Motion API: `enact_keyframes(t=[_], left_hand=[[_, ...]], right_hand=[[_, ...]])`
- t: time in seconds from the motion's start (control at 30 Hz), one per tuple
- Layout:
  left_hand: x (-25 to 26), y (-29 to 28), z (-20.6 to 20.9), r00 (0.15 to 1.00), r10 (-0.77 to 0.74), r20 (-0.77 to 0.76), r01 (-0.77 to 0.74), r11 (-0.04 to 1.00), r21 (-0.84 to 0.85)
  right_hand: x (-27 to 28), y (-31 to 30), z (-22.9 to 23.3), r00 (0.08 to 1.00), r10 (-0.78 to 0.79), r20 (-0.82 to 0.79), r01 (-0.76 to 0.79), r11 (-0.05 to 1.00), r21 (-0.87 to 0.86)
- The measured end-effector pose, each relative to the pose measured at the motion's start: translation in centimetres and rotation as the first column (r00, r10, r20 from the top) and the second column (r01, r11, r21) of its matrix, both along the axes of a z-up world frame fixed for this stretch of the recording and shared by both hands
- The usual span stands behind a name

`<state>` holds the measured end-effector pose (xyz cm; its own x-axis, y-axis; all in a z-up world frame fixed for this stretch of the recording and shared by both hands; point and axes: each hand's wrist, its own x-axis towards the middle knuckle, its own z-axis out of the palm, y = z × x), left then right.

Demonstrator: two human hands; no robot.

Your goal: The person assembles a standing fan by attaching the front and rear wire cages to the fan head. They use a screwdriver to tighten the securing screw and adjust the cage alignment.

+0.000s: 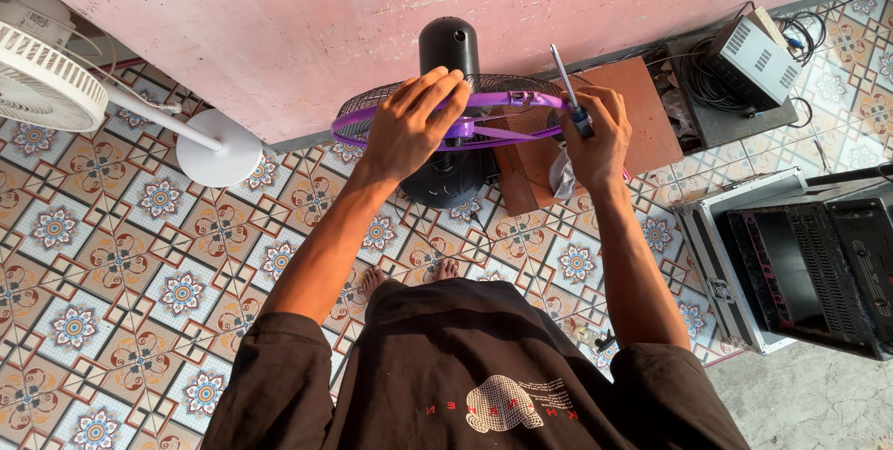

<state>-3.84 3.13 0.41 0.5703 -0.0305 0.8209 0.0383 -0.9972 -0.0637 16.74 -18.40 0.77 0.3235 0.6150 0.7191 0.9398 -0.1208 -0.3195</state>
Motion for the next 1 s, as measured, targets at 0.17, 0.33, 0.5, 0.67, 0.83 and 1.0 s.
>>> enact_keyframes(t=[0.17, 0.33, 0.5, 0.67, 0.83, 1.0], left_hand=[[-0.7, 0.4, -0.3, 0.998, 0.037, 0.044, -0.036, 0.999, -0.011], [-0.5, 0.5, -0.6, 0.997, 0.062, 0.042, -0.060, 0.997, -0.044], [-1.2, 1.3, -2.4, 0.986, 0.126, 0.106, -0.111, 0.984, -0.138], [-5.2, 4.1, -8.0, 0.926, 0.361, 0.114, -0.293, 0.874, -0.387], [-7.2, 5.5, -13.6, 0.933, 0.359, 0.025, -0.265, 0.732, -0.627], [-7.0, 5.3, -16.9, 0.935, 0.352, 0.055, -0.171, 0.579, -0.797]], right_hand=[[1.2, -0.2, -1.2, 0.994, -0.085, -0.068, 0.080, 0.994, -0.073], [1.1, 0.4, -2.5, 0.989, -0.147, -0.016, 0.146, 0.989, -0.031], [1.5, 0.4, -3.0, 0.992, -0.107, 0.066, 0.108, 0.994, 0.003], [2.5, -1.0, -4.5, 0.992, -0.089, -0.085, 0.088, 0.996, -0.012], [4.4, -1.2, -8.6, 0.957, -0.230, -0.175, 0.216, 0.972, -0.096], [5.6, -0.7, -13.1, 0.823, -0.391, -0.413, 0.337, 0.920, -0.200]])
